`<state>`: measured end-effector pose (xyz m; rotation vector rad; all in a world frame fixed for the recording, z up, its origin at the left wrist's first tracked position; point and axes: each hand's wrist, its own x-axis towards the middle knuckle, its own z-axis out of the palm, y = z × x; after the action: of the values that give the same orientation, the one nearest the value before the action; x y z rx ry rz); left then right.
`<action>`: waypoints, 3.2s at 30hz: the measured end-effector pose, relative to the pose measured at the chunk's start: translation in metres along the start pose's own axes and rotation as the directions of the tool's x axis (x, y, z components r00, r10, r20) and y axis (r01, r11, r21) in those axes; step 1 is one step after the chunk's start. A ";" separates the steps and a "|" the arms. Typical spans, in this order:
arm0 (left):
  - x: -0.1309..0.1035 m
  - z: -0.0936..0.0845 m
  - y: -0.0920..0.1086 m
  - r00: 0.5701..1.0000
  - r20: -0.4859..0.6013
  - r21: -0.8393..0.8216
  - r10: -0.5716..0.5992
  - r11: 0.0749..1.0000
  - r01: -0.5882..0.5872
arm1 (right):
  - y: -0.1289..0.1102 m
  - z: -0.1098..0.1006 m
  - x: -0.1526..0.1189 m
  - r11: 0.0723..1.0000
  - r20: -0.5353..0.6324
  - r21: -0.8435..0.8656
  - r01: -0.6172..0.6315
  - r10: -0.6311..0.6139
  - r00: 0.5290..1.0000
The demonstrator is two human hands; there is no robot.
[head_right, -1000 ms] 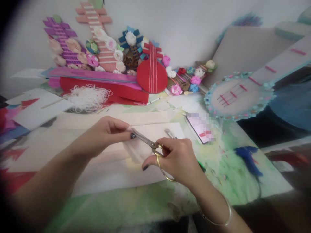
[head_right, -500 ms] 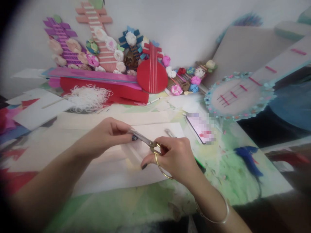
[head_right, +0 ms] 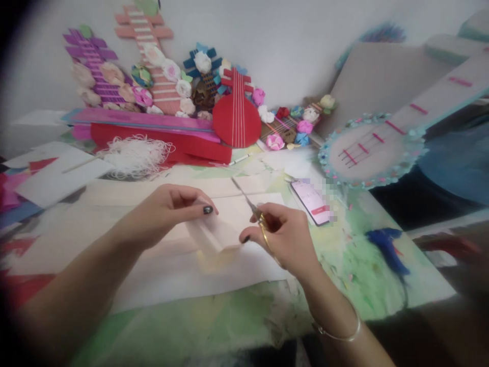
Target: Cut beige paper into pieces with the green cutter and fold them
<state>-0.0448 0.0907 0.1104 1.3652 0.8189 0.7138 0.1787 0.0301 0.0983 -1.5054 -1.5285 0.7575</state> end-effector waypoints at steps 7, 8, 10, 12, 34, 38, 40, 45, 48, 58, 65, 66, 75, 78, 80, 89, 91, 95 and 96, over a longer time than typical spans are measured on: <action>0.002 0.003 -0.005 0.999 -0.043 -0.008 0.024 1.000 -0.024 | 0.009 0.016 0.001 0.934 0.161 0.329 -0.138 0.089 0.983; 0.003 0.004 -0.006 0.998 -0.048 -0.003 0.027 1.000 -0.027 | 0.009 0.021 0.001 0.922 0.174 0.355 -0.156 0.099 0.980; 0.004 0.005 -0.008 0.998 -0.054 0.004 0.029 1.000 -0.029 | 0.008 0.029 0.000 0.902 0.189 0.396 -0.174 0.105 0.976; 0.005 0.006 -0.008 0.999 -0.037 -0.004 0.014 1.000 -0.014 | 0.006 0.034 0.001 0.888 0.185 0.427 -0.171 0.100 0.978; 0.006 0.005 -0.011 0.991 0.074 -0.027 -0.108 0.994 0.110 | 0.009 -0.011 -0.006 0.974 0.258 -0.176 0.145 -0.097 0.961; 0.005 0.008 -0.008 0.992 0.050 -0.020 -0.118 0.993 0.119 | 0.005 -0.013 -0.009 0.931 0.243 -0.282 0.233 -0.165 0.956; 0.005 0.009 -0.007 0.992 0.051 -0.003 -0.114 0.993 0.114 | 0.004 -0.013 -0.010 0.909 0.234 -0.309 0.278 -0.211 0.949; 0.004 0.009 -0.008 0.995 0.033 0.069 -0.099 0.993 0.096 | 0.005 -0.011 -0.012 0.878 0.214 -0.337 0.340 -0.280 0.936; 0.004 0.009 -0.009 0.995 0.038 0.088 -0.095 0.992 0.091 | 0.004 -0.009 -0.012 0.865 0.211 -0.350 0.358 -0.300 0.930; 0.003 0.008 -0.009 0.994 0.074 0.047 -0.083 0.996 0.079 | 0.003 -0.008 -0.012 0.853 0.210 -0.373 0.365 -0.305 0.929; 0.003 0.009 -0.009 0.992 0.058 0.065 -0.111 0.992 0.107 | 0.002 -0.009 -0.013 0.857 0.216 -0.379 0.350 -0.285 0.934; 0.003 0.009 -0.009 0.992 0.056 0.065 -0.112 0.992 0.108 | 0.002 -0.009 -0.014 0.858 0.217 -0.381 0.346 -0.281 0.935; 0.002 0.011 -0.006 0.988 0.070 0.041 -0.136 0.990 0.133 | 0.005 -0.009 -0.013 0.866 0.220 -0.363 0.344 -0.279 0.935; 0.002 0.011 -0.006 0.988 0.059 0.050 -0.144 0.989 0.141 | 0.006 -0.010 -0.013 0.869 0.217 -0.360 0.340 -0.277 0.936; 0.002 0.011 -0.007 0.988 0.055 0.060 -0.142 0.989 0.139 | 0.006 -0.010 -0.014 0.871 0.215 -0.352 0.343 -0.281 0.935; 0.002 0.011 -0.008 0.990 0.063 0.068 -0.127 0.990 0.123 | 0.007 -0.011 -0.015 0.889 0.208 -0.319 0.329 -0.273 0.939; 0.002 0.011 -0.007 0.989 0.069 0.062 -0.134 0.990 0.130 | 0.007 -0.010 -0.015 0.898 0.202 -0.308 0.314 -0.261 0.944; 0.003 0.011 -0.007 0.989 0.060 0.071 -0.136 0.989 0.131 | 0.007 -0.010 -0.015 0.916 0.161 -0.285 0.283 -0.245 0.956; 0.003 0.011 -0.008 0.990 0.054 0.071 -0.133 0.989 0.129 | 0.007 -0.010 -0.015 0.923 0.138 -0.280 0.264 -0.234 0.962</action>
<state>-0.0342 0.0864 0.1028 1.3722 0.8839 0.5454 0.1901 0.0150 0.0948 -1.4605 -1.9372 0.4762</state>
